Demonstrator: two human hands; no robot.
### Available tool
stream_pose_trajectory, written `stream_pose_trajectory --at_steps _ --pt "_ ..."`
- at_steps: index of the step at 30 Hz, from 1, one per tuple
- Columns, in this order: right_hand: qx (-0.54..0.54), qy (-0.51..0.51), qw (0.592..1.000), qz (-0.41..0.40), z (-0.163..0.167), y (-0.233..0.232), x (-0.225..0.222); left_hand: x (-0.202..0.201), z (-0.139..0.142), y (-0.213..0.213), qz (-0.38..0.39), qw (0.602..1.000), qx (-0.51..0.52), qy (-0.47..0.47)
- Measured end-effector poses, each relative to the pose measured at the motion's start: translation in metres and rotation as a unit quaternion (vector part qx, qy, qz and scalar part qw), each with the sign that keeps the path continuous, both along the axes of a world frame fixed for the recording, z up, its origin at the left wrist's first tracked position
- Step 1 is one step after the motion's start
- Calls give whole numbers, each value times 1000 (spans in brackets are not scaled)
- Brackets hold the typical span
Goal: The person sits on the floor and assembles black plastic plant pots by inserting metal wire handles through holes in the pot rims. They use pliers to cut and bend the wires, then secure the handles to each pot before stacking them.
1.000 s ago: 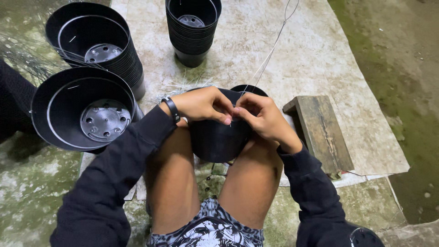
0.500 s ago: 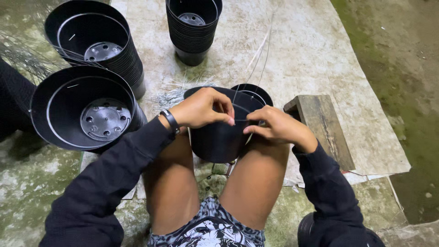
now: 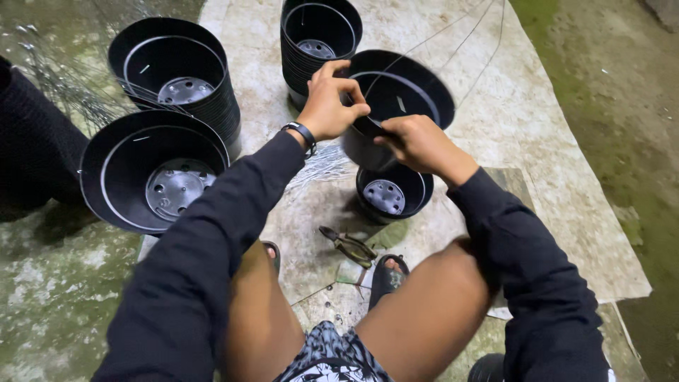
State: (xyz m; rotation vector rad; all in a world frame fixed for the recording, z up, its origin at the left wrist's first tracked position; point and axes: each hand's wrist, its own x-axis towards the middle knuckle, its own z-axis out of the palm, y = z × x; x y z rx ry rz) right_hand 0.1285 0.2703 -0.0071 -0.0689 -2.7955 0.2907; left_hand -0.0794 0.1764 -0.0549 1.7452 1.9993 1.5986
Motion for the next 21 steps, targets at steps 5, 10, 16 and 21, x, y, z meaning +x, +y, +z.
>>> stream_pose_trajectory --at_steps 5,10,16,21 --pt "133 38 989 -52 -36 6 -24 -7 -31 21 82 993 5 -80" --pt "217 17 971 -103 -68 16 -27 -6 -40 34 134 981 -76 -116" --pt "266 12 957 -113 -95 19 -36 -4 -43 36 -9 971 -231 -58" --pt "293 13 949 -114 -116 12 -47 -2 -45 32 72 942 -228 -238"
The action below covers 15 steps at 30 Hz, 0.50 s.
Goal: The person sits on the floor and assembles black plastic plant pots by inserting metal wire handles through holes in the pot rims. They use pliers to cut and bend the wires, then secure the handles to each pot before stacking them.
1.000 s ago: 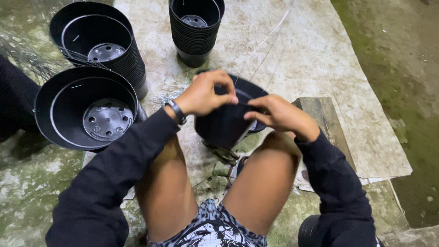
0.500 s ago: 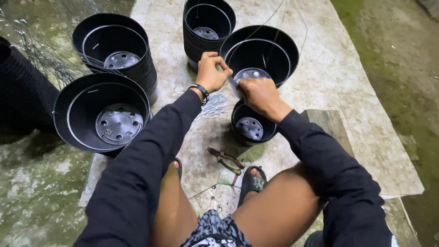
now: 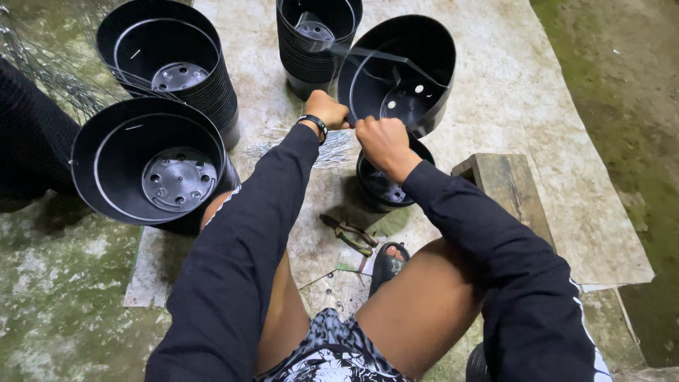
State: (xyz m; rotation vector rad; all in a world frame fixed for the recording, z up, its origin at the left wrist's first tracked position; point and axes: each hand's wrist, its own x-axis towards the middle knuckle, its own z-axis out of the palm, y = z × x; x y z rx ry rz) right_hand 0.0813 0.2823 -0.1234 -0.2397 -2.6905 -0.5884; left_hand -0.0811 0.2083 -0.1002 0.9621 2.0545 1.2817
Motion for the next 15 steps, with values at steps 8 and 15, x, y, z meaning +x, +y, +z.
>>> stream_pose_trajectory --at_steps 8,15 --pt "20 23 999 14 -8 -16 -14 -1 1 -9 76 995 34 -57" --pt "55 34 988 139 45 -63 4 -27 -6 -13 13 999 32 29"
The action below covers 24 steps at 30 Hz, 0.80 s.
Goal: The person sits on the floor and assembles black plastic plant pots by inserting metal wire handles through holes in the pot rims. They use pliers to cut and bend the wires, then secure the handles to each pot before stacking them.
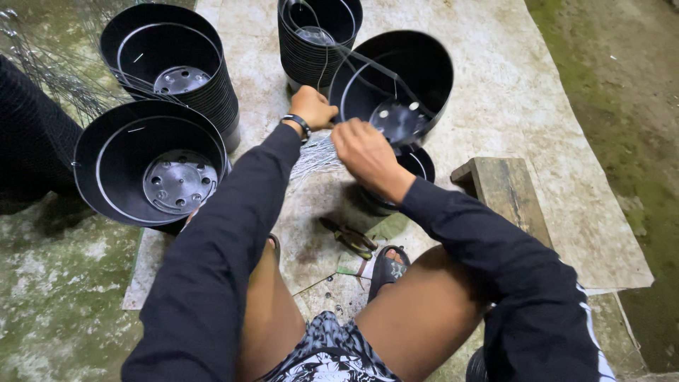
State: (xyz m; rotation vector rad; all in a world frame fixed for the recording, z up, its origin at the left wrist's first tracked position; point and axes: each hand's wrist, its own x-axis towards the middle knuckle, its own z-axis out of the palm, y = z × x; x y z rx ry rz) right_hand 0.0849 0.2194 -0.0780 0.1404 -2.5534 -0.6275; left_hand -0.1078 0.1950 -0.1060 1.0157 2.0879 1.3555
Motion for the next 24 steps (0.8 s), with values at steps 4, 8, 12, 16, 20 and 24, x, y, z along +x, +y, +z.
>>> stream_pose_trajectory --at_steps 4,8,12,16,20,24 --pt "-106 -113 959 236 40 -20 37 -28 -4 -21 -36 985 -7 167" --pt "-193 -95 960 181 78 -11 78 -50 -4 -44 -132 966 -43 218" --pt "-230 -154 959 61 95 6 101 -55 -9 -61 -224 930 -30 288" --pt "-181 -277 943 31 69 3 105 -45 -16 -70 -290 929 -102 205" --pt "-131 -335 931 55 39 0 108 -45 -22 -72 -313 928 -123 158" --pt "-148 -400 902 59 19 -16 112 -56 -22 -72 -310 950 -39 -9"
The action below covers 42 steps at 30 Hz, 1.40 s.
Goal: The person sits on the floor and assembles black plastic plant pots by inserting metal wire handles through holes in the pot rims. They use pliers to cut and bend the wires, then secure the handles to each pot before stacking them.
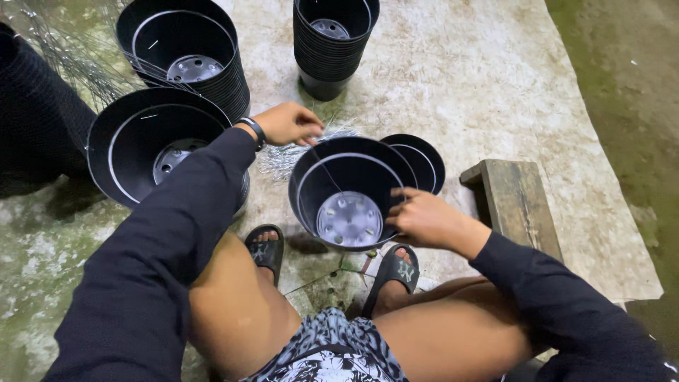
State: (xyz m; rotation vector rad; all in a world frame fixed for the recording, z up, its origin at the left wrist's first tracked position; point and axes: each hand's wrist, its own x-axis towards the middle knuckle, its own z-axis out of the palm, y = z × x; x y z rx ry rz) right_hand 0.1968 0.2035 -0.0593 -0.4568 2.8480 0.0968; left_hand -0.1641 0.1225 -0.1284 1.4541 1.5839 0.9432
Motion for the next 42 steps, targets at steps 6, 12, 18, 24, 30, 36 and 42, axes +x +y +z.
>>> stream_pose_trajectory --at_steps 6,12,18,24,30,36,42 --pt "-157 -30 984 -74 1 -18 -2 -1 31 4 81 944 100 -304" --pt "-100 -93 988 -75 -1 -35 -22 34 41 17 97 978 158 -100" --pt "-219 -37 975 2 -2 -47 -34 37 37 38 157 941 296 -49" --pt "-264 -126 955 -43 -1 -53 -49 58 46 40 212 905 362 -71" --pt "-274 -48 960 19 -9 -55 -56 77 58 43 275 846 449 80" --pt "-189 -37 981 13 -16 -52 -55 45 67 46 302 838 453 41" --pt "-179 -13 984 2 -16 -43 -51 17 72 38 380 795 471 48"
